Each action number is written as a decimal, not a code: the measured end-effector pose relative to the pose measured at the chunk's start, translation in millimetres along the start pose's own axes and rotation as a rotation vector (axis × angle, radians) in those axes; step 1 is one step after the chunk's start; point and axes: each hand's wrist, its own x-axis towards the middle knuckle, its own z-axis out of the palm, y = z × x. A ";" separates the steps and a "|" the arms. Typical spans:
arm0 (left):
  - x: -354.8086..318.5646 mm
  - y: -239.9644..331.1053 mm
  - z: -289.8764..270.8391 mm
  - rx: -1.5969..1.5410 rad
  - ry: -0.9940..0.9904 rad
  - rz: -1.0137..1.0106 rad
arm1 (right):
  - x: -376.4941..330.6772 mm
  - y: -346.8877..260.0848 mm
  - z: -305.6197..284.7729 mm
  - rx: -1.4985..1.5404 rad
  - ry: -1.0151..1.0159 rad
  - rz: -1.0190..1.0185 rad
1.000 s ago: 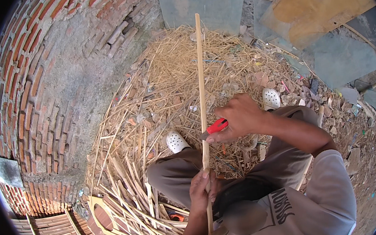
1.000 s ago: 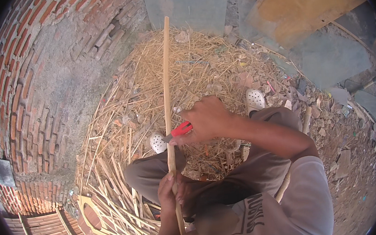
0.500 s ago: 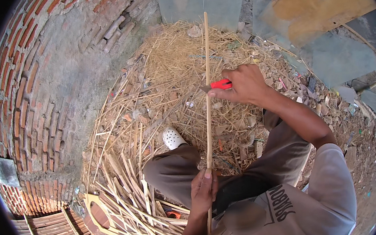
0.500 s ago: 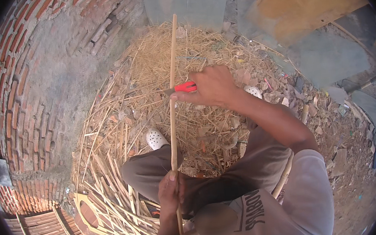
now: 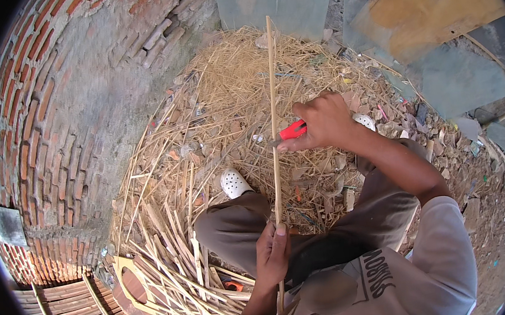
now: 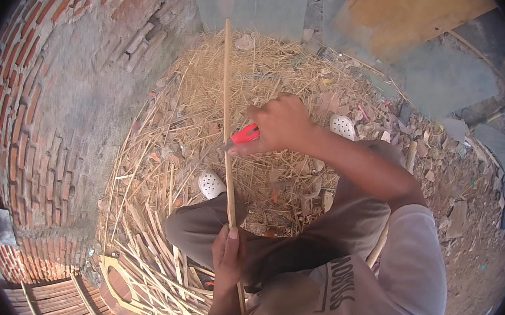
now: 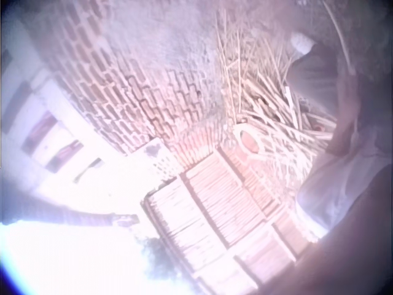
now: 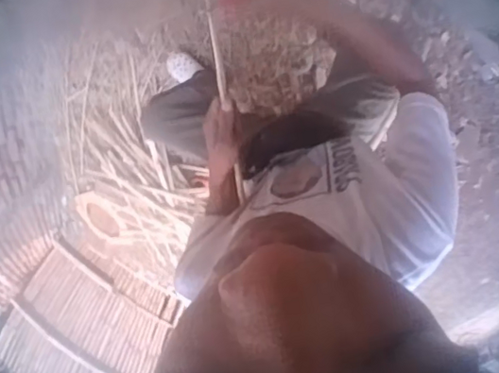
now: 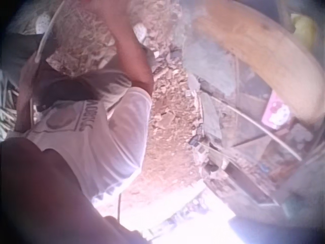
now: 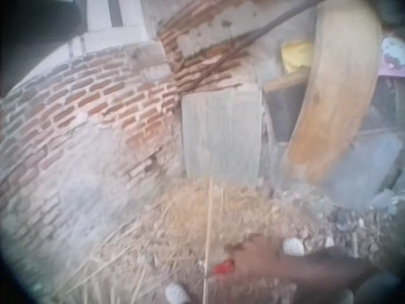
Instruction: The person sits on the ground and uses a red utility knife to peel the outer layer off a long bamboo stick. They hold the stick with their left hand and scrape the knife along its length with their right hand, removing thin strips of bamboo.
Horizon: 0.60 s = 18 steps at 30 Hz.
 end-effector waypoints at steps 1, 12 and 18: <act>-2.3 5.2 2.7 0.026 -0.010 0.000 | 6.6 7.5 -3.2 -0.024 -0.010 0.114; -21.8 -6.8 -1.9 -0.030 -0.006 -0.053 | -5.5 -1.3 -11.7 -0.011 -0.218 0.112; -25.2 -10.7 -3.7 0.089 0.020 -0.024 | -5.7 2.7 -4.5 0.048 -0.102 0.163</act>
